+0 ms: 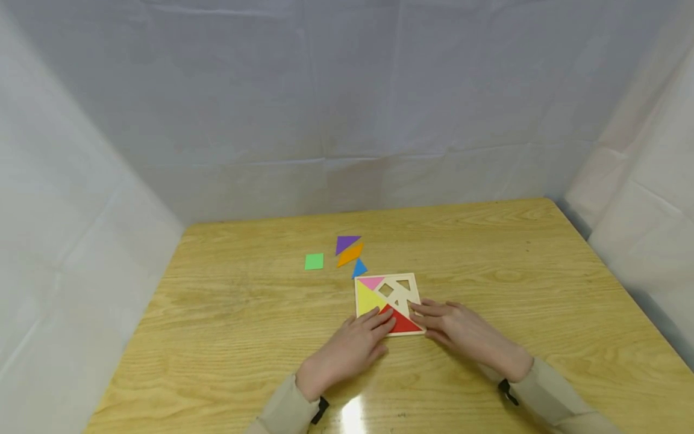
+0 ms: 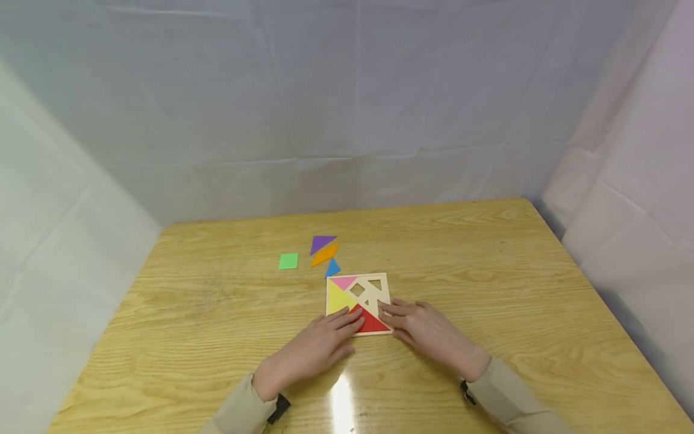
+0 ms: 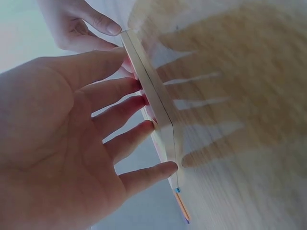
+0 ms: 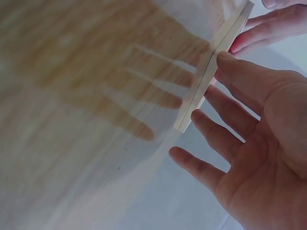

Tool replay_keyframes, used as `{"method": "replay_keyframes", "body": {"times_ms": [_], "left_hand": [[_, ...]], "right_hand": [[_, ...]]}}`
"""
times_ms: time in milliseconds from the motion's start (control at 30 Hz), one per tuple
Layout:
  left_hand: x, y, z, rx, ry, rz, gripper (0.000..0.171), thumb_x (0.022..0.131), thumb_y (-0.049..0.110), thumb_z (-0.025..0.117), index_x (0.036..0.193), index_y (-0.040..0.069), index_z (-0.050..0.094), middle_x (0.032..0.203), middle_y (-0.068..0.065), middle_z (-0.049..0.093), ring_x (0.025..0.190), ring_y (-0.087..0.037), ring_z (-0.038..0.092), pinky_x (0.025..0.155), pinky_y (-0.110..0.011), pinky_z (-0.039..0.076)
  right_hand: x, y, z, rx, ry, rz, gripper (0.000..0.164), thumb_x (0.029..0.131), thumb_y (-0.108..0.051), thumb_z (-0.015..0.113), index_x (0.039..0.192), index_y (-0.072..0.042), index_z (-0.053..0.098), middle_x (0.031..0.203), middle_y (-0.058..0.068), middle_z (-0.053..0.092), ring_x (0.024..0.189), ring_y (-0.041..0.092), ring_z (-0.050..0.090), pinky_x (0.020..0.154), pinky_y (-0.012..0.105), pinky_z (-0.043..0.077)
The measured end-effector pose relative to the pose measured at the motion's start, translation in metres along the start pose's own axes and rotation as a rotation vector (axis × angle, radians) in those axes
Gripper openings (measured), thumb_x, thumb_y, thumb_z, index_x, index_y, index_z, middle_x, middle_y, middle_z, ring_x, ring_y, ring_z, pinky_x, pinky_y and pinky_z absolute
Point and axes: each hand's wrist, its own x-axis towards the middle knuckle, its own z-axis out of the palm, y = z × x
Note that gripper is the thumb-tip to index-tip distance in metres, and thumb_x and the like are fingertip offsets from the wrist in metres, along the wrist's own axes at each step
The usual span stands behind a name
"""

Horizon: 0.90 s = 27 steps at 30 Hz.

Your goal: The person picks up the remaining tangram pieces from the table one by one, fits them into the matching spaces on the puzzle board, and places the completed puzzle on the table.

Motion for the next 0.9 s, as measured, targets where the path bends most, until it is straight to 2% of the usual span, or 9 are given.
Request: {"method": "replay_keyframes", "body": {"times_ms": [300, 433, 500, 600, 733, 800, 900], "left_hand": [[0.002, -0.002, -0.002, 0.005, 0.015, 0.021, 0.049, 0.095, 0.034, 0.048, 0.139, 0.015, 0.041, 0.145, -0.002, 0.036, 0.134, -0.023, 0.033, 0.103, -0.047, 0.034], [0.009, -0.009, -0.004, -0.037, 0.094, 0.037, 0.037, 0.094, 0.029, 0.052, 0.127, 0.014, 0.056, 0.129, 0.000, 0.055, 0.120, -0.019, 0.050, 0.099, -0.037, 0.041], [0.012, -0.014, -0.010, -0.074, 0.152, 0.009, 0.029, 0.093, 0.027, 0.054, 0.117, 0.015, 0.063, 0.117, 0.001, 0.063, 0.108, -0.016, 0.058, 0.093, -0.033, 0.045], [0.016, -0.025, -0.026, -0.122, 0.231, -0.084, 0.021, 0.092, 0.025, 0.056, 0.106, 0.016, 0.068, 0.101, 0.003, 0.068, 0.087, -0.012, 0.063, 0.074, -0.027, 0.051], [0.028, -0.048, -0.047, -0.130, 0.381, -0.200, 0.016, 0.091, 0.024, 0.058, 0.098, 0.015, 0.069, 0.090, 0.003, 0.069, 0.067, -0.008, 0.060, 0.054, -0.019, 0.046], [0.038, -0.061, -0.054, -0.127, 0.453, -0.242, 0.013, 0.089, 0.021, 0.060, 0.095, 0.014, 0.069, 0.086, 0.002, 0.069, 0.060, -0.007, 0.056, 0.050, -0.018, 0.043], [0.053, -0.077, -0.059, -0.142, 0.499, -0.299, 0.012, 0.088, 0.017, 0.062, 0.093, 0.010, 0.069, 0.085, -0.001, 0.069, 0.055, -0.009, 0.054, 0.047, -0.021, 0.043]], "right_hand": [[0.000, 0.001, 0.000, -0.021, 0.013, -0.024, 0.038, 0.091, -0.026, 0.057, 0.128, -0.015, 0.056, 0.137, -0.001, 0.047, 0.124, 0.025, 0.047, 0.089, 0.051, 0.044], [0.000, 0.001, -0.001, -0.024, 0.025, -0.033, 0.038, 0.091, -0.025, 0.058, 0.127, -0.015, 0.056, 0.137, 0.000, 0.048, 0.123, 0.026, 0.048, 0.089, 0.050, 0.045], [0.001, 0.001, 0.000, -0.024, 0.037, -0.042, 0.038, 0.090, -0.025, 0.058, 0.127, -0.015, 0.057, 0.136, 0.000, 0.049, 0.122, 0.027, 0.048, 0.088, 0.050, 0.045], [0.001, 0.001, 0.001, -0.028, 0.058, -0.059, 0.038, 0.089, -0.023, 0.060, 0.126, -0.014, 0.057, 0.135, 0.002, 0.050, 0.120, 0.028, 0.050, 0.087, 0.050, 0.046], [0.001, 0.001, 0.001, -0.041, 0.081, -0.081, 0.038, 0.088, -0.021, 0.061, 0.125, -0.012, 0.058, 0.133, 0.004, 0.052, 0.119, 0.029, 0.051, 0.086, 0.050, 0.046], [0.000, 0.001, 0.001, -0.044, 0.081, -0.081, 0.038, 0.088, -0.022, 0.061, 0.125, -0.012, 0.058, 0.133, 0.004, 0.052, 0.119, 0.029, 0.051, 0.087, 0.050, 0.046], [0.000, 0.001, 0.001, -0.045, 0.076, -0.080, 0.038, 0.088, -0.023, 0.061, 0.125, -0.012, 0.058, 0.133, 0.004, 0.052, 0.119, 0.030, 0.051, 0.088, 0.050, 0.046]]}}
